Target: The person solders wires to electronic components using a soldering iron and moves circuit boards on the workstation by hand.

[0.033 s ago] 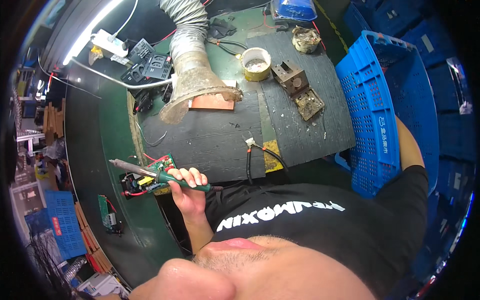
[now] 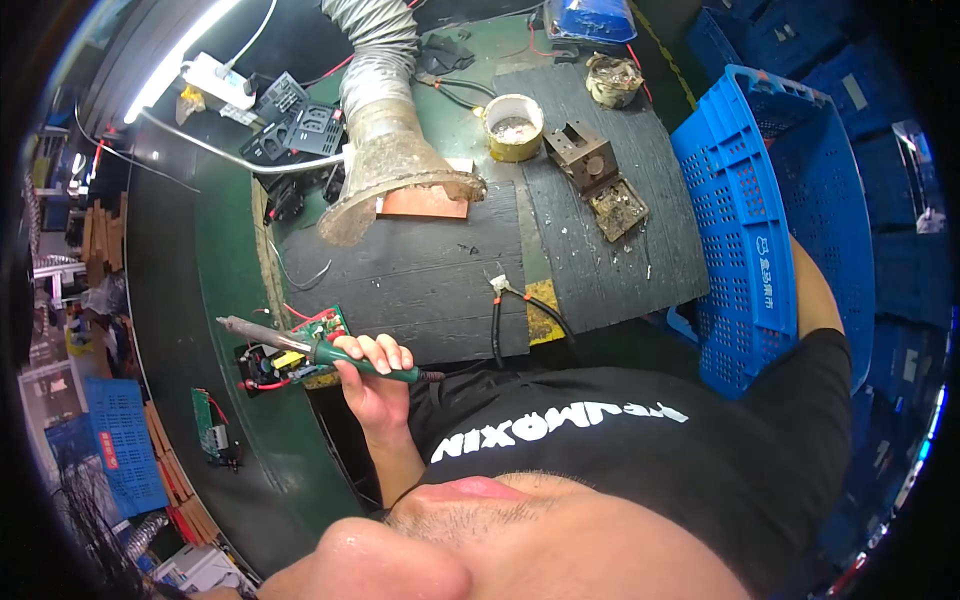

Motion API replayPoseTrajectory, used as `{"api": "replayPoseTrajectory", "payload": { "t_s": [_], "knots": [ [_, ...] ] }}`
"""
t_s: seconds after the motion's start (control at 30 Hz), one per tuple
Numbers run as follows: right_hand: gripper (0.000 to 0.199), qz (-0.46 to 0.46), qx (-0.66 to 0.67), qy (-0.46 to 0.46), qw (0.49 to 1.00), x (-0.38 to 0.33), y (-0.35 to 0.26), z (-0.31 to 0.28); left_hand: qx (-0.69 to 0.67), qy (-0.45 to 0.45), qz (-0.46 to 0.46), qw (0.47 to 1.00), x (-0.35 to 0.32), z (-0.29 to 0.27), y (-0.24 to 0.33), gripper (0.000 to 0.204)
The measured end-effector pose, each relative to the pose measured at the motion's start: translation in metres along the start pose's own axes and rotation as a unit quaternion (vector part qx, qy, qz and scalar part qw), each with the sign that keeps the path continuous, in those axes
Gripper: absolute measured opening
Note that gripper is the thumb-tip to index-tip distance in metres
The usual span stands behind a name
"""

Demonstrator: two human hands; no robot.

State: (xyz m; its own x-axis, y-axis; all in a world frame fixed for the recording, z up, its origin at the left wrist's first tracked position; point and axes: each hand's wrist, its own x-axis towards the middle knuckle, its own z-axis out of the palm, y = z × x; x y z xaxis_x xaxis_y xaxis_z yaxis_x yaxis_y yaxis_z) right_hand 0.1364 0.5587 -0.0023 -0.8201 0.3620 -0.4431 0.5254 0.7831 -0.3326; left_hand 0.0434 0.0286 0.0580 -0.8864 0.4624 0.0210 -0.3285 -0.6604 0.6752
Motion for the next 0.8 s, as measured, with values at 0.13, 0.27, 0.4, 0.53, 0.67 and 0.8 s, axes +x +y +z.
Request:
{"api": "replayPoseTrajectory", "payload": {
  "t_s": [0.13, 0.27, 0.4, 0.53, 0.67, 0.8],
  "knots": [
    [0.076, 0.005, 0.002, -0.001, 1.0, -0.004, -0.01, -0.004, -0.038, 0.008, 0.009, 0.999, -0.004, -0.011, -0.002, 0.032],
    [0.074, 0.007, 0.0, -0.002, 1.0, -0.001, -0.017, -0.013, -0.049, 0.012, 0.017, 0.999, -0.003, -0.016, -0.002, 0.031],
    [0.072, 0.014, 0.011, -0.003, 1.0, -0.008, -0.016, -0.014, -0.04, 0.013, 0.019, 0.999, 0.0, -0.02, 0.003, 0.031],
    [0.07, 0.03, 0.038, 0.008, 0.999, -0.021, -0.006, -0.011, -0.045, 0.005, 0.007, 0.999, 0.002, -0.02, 0.001, 0.031],
    [0.069, 0.054, 0.073, 0.024, 0.996, -0.043, 0.014, -0.005, -0.056, 0.008, -0.005, 0.998, 0.003, -0.018, -0.002, 0.031],
    [0.067, 0.078, 0.105, 0.039, 0.991, -0.066, 0.038, -0.001, -0.073, -0.002, -0.016, 0.997, 0.005, -0.016, -0.005, 0.032]
  ]
}}
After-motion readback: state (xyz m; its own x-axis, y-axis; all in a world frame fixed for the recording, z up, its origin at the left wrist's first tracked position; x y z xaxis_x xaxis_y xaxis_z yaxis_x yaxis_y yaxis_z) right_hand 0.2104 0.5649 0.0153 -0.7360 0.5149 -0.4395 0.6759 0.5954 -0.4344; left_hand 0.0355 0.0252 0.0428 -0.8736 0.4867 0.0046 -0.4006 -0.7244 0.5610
